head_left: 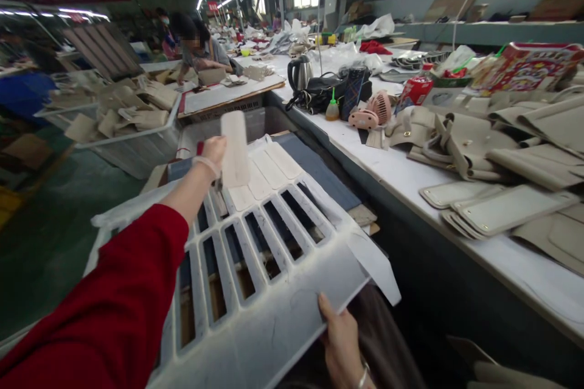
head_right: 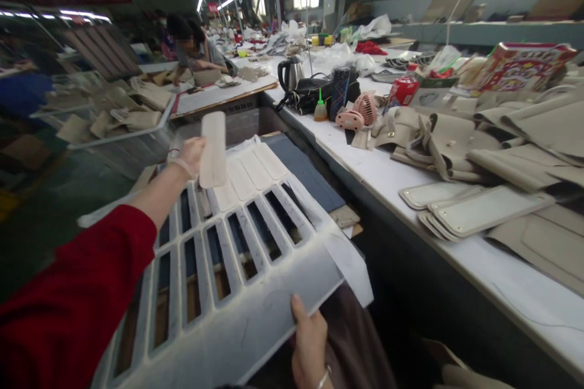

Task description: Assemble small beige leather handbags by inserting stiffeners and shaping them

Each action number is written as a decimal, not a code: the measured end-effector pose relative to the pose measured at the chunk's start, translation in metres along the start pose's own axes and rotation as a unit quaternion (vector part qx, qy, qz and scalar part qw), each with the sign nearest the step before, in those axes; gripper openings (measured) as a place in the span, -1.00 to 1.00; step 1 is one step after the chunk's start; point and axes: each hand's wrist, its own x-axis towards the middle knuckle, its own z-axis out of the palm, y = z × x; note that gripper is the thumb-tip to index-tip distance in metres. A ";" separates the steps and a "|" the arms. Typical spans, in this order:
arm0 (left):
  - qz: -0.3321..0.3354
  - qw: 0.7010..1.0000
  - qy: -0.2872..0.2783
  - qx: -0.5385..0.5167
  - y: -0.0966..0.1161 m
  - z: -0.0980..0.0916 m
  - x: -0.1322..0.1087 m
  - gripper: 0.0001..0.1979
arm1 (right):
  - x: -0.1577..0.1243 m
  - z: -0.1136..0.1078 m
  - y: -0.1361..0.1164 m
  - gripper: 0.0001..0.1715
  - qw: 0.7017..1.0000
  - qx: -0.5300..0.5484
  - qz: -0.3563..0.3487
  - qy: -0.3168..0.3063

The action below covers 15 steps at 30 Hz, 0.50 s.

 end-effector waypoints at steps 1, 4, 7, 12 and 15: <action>0.005 1.000 -0.021 -0.004 0.003 0.013 -0.010 -0.78 | 0.003 0.012 0.001 -0.16 1.000 -0.001 -0.005 -0.006; 0.036 0.995 -0.086 -0.029 0.012 0.047 -0.049 -0.77 | 0.015 0.039 0.001 -0.18 1.000 -0.014 -0.021 -0.005; 0.060 0.989 -0.125 -0.057 0.023 0.063 -0.094 -0.76 | 0.031 0.044 -0.013 -0.29 0.997 -0.050 -0.056 -0.007; 0.072 0.983 -0.158 -0.054 0.033 0.068 -0.175 -0.75 | 0.015 0.010 -0.080 -0.23 0.975 -0.118 -0.185 0.019; 0.079 0.975 -0.206 -0.039 0.039 0.081 -0.236 -0.77 | -0.037 -0.010 -0.127 -0.16 0.949 -0.134 -0.283 -0.027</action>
